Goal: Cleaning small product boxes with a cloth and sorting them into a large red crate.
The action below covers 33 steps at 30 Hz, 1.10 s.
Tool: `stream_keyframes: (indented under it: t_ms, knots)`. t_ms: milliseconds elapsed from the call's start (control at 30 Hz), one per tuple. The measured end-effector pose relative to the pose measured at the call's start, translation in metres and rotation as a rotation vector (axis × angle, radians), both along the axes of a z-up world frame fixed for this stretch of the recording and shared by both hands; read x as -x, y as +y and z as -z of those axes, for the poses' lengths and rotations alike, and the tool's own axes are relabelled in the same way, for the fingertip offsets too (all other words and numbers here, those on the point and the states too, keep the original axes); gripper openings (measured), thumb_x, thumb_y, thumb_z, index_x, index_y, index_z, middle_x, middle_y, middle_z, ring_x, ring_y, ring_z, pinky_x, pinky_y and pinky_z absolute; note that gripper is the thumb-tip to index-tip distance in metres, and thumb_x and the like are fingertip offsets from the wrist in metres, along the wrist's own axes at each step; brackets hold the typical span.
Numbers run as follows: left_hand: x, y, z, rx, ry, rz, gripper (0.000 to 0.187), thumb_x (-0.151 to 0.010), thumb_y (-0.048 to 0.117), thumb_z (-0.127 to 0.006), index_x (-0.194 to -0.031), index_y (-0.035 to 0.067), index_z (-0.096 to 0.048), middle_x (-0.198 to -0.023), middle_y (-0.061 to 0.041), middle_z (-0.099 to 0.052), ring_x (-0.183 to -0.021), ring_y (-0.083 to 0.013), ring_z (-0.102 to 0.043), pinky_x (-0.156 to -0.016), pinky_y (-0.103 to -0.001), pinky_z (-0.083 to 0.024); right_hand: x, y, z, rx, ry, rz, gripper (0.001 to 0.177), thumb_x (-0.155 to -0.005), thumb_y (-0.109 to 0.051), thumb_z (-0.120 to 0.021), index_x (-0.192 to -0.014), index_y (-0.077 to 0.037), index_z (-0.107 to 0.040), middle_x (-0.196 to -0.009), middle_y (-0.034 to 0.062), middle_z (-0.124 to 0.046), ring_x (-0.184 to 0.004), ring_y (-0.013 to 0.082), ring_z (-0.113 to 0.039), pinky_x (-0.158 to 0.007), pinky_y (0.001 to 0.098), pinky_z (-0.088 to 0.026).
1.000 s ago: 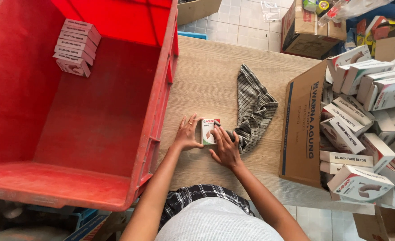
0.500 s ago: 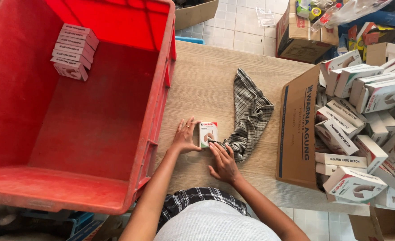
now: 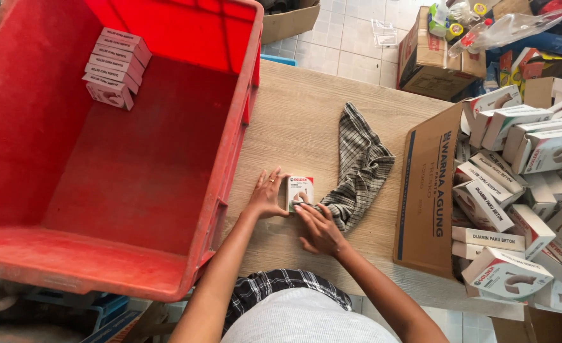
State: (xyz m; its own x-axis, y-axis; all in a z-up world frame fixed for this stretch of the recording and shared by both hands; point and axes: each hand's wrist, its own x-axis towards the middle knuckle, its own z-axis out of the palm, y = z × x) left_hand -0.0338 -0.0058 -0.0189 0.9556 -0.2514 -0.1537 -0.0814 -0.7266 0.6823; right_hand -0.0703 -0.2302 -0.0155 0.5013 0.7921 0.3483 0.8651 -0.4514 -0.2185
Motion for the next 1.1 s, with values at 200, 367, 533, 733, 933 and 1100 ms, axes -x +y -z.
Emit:
stream_keyframes:
  t_ms: [200, 367, 533, 733, 933, 1100]
  knots:
    - [-0.001, 0.0, -0.002, 0.013, -0.009, 0.006, 0.108, -0.037, 0.038, -0.085, -0.132, 0.022, -0.035, -0.14, -0.012, -0.041, -0.139, -0.0209, -0.025, -0.116, -0.045, -0.007, -0.023, -0.022, 0.001, -0.03, -0.015, -0.124, 0.069, -0.078, -0.037, -0.045, -0.135, 0.001, -0.04, -0.125, 0.013, -0.055, -0.121, 0.0215, -0.05, -0.103, 0.0443, -0.027]
    - [0.0, 0.002, -0.003, 0.002, -0.004, 0.02, 0.109, -0.038, 0.039, -0.084, -0.133, 0.022, -0.034, -0.142, -0.014, -0.038, -0.139, -0.0219, -0.024, -0.116, -0.045, -0.006, -0.047, 0.008, -0.01, 0.004, -0.04, -0.112, 0.077, -0.074, -0.039, -0.046, -0.138, 0.002, -0.035, -0.128, 0.0135, -0.052, -0.126, 0.0204, -0.045, -0.106, 0.0441, -0.023]
    - [-0.002, 0.003, 0.0, -0.013, -0.002, 0.033, 0.11, -0.039, 0.042, -0.083, -0.134, 0.023, -0.031, -0.143, -0.014, -0.036, -0.139, -0.0214, -0.023, -0.116, -0.045, -0.005, -0.06, 0.018, -0.014, 0.017, 0.035, -0.119, 0.082, -0.072, -0.038, -0.052, -0.139, 0.004, -0.03, -0.131, 0.0174, -0.05, -0.128, 0.0231, -0.042, -0.108, 0.0491, -0.018]
    - [-0.001, 0.004, -0.003, -0.008, -0.015, 0.045, 0.111, -0.037, 0.042, -0.084, -0.133, 0.023, -0.032, -0.142, -0.012, -0.038, -0.139, -0.0203, -0.024, -0.116, -0.045, -0.006, -0.073, -0.009, -0.006, 0.06, -0.091, -0.107, 0.082, -0.072, -0.04, -0.045, -0.141, 0.001, -0.028, -0.138, 0.0099, -0.045, -0.13, 0.0173, -0.04, -0.109, 0.0456, -0.015]
    - [-0.003, 0.005, 0.007, -0.042, -0.026, 0.064, 0.109, -0.04, 0.046, -0.083, -0.133, 0.016, -0.034, -0.144, -0.017, -0.035, -0.139, -0.0227, -0.024, -0.116, -0.046, -0.006, -0.075, 0.016, -0.005, -0.047, -0.033, -0.107, 0.08, -0.076, -0.044, -0.041, -0.14, 0.003, -0.029, -0.136, 0.0123, -0.047, -0.131, 0.0202, -0.04, -0.11, 0.0472, -0.015]
    - [-0.002, 0.004, 0.008, -0.006, -0.027, 0.054, 0.112, -0.038, 0.042, -0.084, -0.135, 0.022, -0.032, -0.144, -0.013, -0.036, -0.139, -0.0211, -0.024, -0.115, -0.046, -0.006, -0.066, -0.021, -0.005, 0.021, -0.07, -0.071, 0.08, -0.079, -0.049, -0.032, -0.142, -0.001, -0.026, -0.14, 0.0084, -0.042, -0.132, 0.0187, -0.037, -0.11, 0.0455, -0.012]
